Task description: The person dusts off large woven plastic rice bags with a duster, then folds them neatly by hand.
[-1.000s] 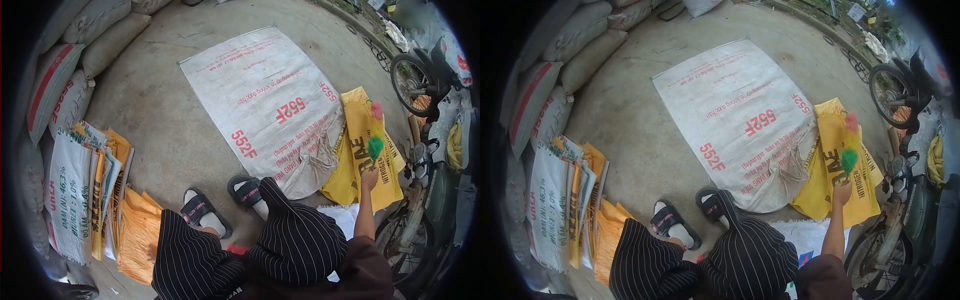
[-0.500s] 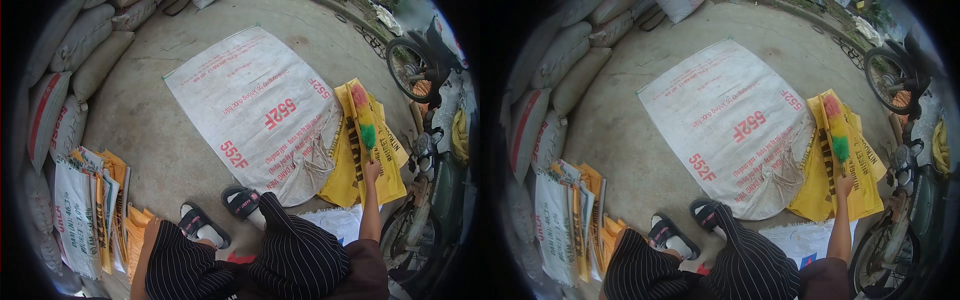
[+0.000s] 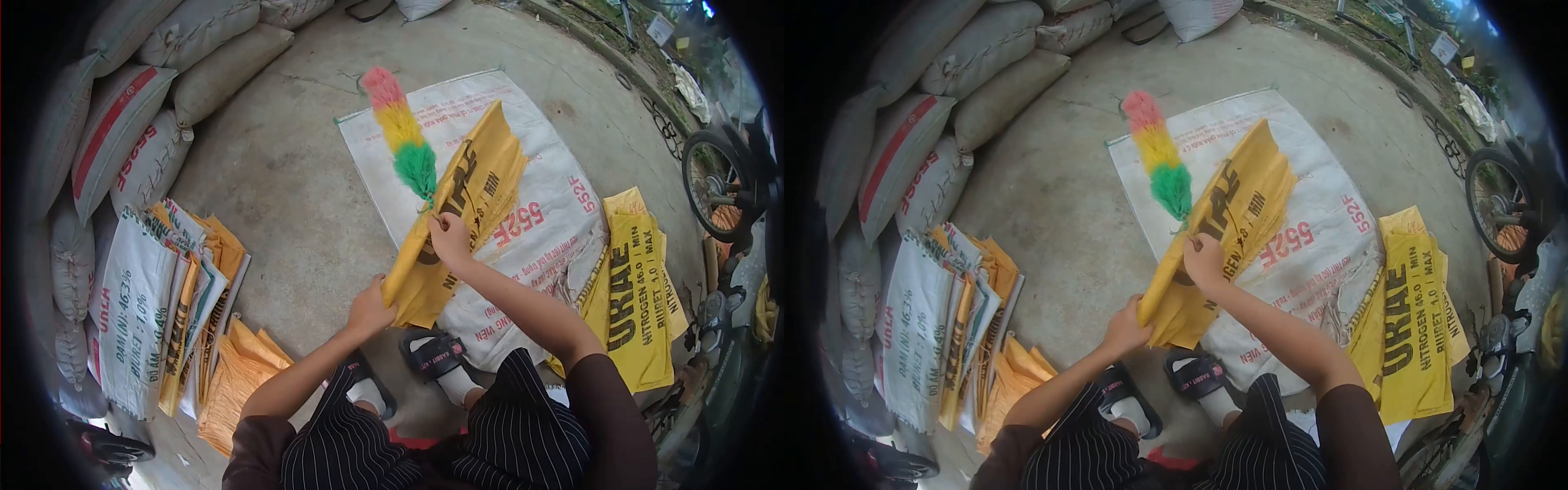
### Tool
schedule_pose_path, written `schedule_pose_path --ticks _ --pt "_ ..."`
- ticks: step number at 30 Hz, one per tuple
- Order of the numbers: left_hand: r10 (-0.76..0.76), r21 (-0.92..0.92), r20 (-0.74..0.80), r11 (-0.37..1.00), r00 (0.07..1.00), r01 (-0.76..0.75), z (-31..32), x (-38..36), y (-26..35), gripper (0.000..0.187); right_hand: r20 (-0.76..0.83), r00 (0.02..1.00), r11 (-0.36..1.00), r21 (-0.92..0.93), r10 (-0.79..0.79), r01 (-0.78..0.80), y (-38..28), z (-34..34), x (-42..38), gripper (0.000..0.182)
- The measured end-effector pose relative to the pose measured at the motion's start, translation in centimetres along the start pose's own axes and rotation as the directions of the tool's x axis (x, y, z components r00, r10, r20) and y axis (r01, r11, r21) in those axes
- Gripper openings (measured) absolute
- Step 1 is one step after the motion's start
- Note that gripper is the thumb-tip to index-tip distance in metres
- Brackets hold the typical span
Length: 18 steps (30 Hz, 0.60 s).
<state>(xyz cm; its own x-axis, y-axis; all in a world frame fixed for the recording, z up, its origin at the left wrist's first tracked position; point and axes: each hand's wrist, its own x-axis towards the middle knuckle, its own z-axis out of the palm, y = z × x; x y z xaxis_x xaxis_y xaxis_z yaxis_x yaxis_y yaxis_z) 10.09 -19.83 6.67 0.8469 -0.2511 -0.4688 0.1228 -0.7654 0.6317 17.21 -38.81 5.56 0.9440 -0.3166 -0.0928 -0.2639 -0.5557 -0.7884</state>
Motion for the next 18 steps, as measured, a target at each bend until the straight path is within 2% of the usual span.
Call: schedule_pose_path --ticks 1,2,3,4,5,6,8,9,10,11,12,14,16,17,18 --pt "-0.065 -0.048 -0.135 0.997 0.989 0.059 -0.1 0.7 -2.7 0.054 0.005 1.000 0.974 0.226 0.030 -0.030 -0.1 2.0 0.1 0.026" --pt "-0.128 -0.090 -0.249 0.990 0.960 0.109 -0.3 1.6 -5.8 0.050 0.012 0.997 0.891 0.447 0.080 -0.077 0.1 3.8 -0.3 0.026" --pt "-0.189 -0.130 -0.359 0.980 0.914 0.151 -0.7 2.4 -8.8 0.046 0.097 0.981 0.884 0.426 0.169 -0.195 1.1 4.9 -0.5 0.028" --pt "-0.277 -0.159 -0.354 0.959 0.893 0.235 -1.7 3.2 -11.6 0.049 0.122 0.978 0.881 0.426 0.172 -0.208 2.3 5.4 -0.9 0.028" --pt "-0.360 -0.189 -0.350 0.931 0.864 0.312 -2.6 3.6 -13.7 0.052 0.091 0.988 0.891 0.429 0.124 -0.151 3.6 5.4 -1.3 0.028" --pt "-0.377 -0.193 -0.355 0.925 0.855 0.328 -2.9 3.5 -15.1 0.052 0.057 0.996 0.898 0.431 0.074 -0.091 4.9 5.0 -1.6 0.027" --pt "-0.144 0.101 -0.634 0.959 0.760 0.265 -3.5 3.1 -17.0 0.066 0.044 0.999 0.992 0.122 -0.009 0.004 7.5 2.4 -1.7 0.026" --pt "-0.155 0.094 -0.634 0.957 0.757 0.275 -3.5 2.8 -16.8 0.066 0.025 1.000 0.993 0.122 0.000 -0.003 8.6 1.3 -2.0 0.026" --pt "0.154 0.311 -0.545 0.950 0.824 0.029 -3.2 2.3 -15.3 0.072 0.005 1.000 0.993 0.118 0.010 -0.011 9.7 0.2 -2.4 0.025" --pt "0.446 0.487 -0.390 0.843 0.806 -0.230 -2.9 1.8 -13.5 0.078 0.012 1.000 0.994 0.111 0.011 -0.013 10.9 -0.6 -2.8 0.025" --pt "0.435 0.526 -0.253 0.811 0.864 -0.255 -2.3 0.5 -10.4 0.080 -0.045 0.999 0.996 0.089 -0.002 0.006 12.3 -1.2 -3.2 0.024" --pt "0.409 0.554 -0.112 0.782 0.905 -0.285 0.2 -0.5 -7.5 0.083 -0.097 0.995 0.998 0.060 -0.019 0.025 14.0 -1.9 -4.3 0.023" --pt "0.304 0.679 -0.122 0.720 0.945 -0.144 3.0 0.3 -8.3 0.076 -0.129 0.971 0.978 0.080 0.203 -0.194 15.2 -2.2 -5.4 0.024" --pt "0.303 0.674 -0.125 0.725 0.945 -0.143 3.8 1.0 -9.2 0.076 -0.128 0.972 0.979 0.074 0.199 -0.191 15.8 -1.9 -5.9 0.024" --pt "0.299 0.585 -0.152 0.796 0.942 -0.158 4.6 2.0 -10.1 0.072 -0.113 0.942 0.937 0.197 0.316 -0.290 16.7 -1.4 -6.4 0.024"
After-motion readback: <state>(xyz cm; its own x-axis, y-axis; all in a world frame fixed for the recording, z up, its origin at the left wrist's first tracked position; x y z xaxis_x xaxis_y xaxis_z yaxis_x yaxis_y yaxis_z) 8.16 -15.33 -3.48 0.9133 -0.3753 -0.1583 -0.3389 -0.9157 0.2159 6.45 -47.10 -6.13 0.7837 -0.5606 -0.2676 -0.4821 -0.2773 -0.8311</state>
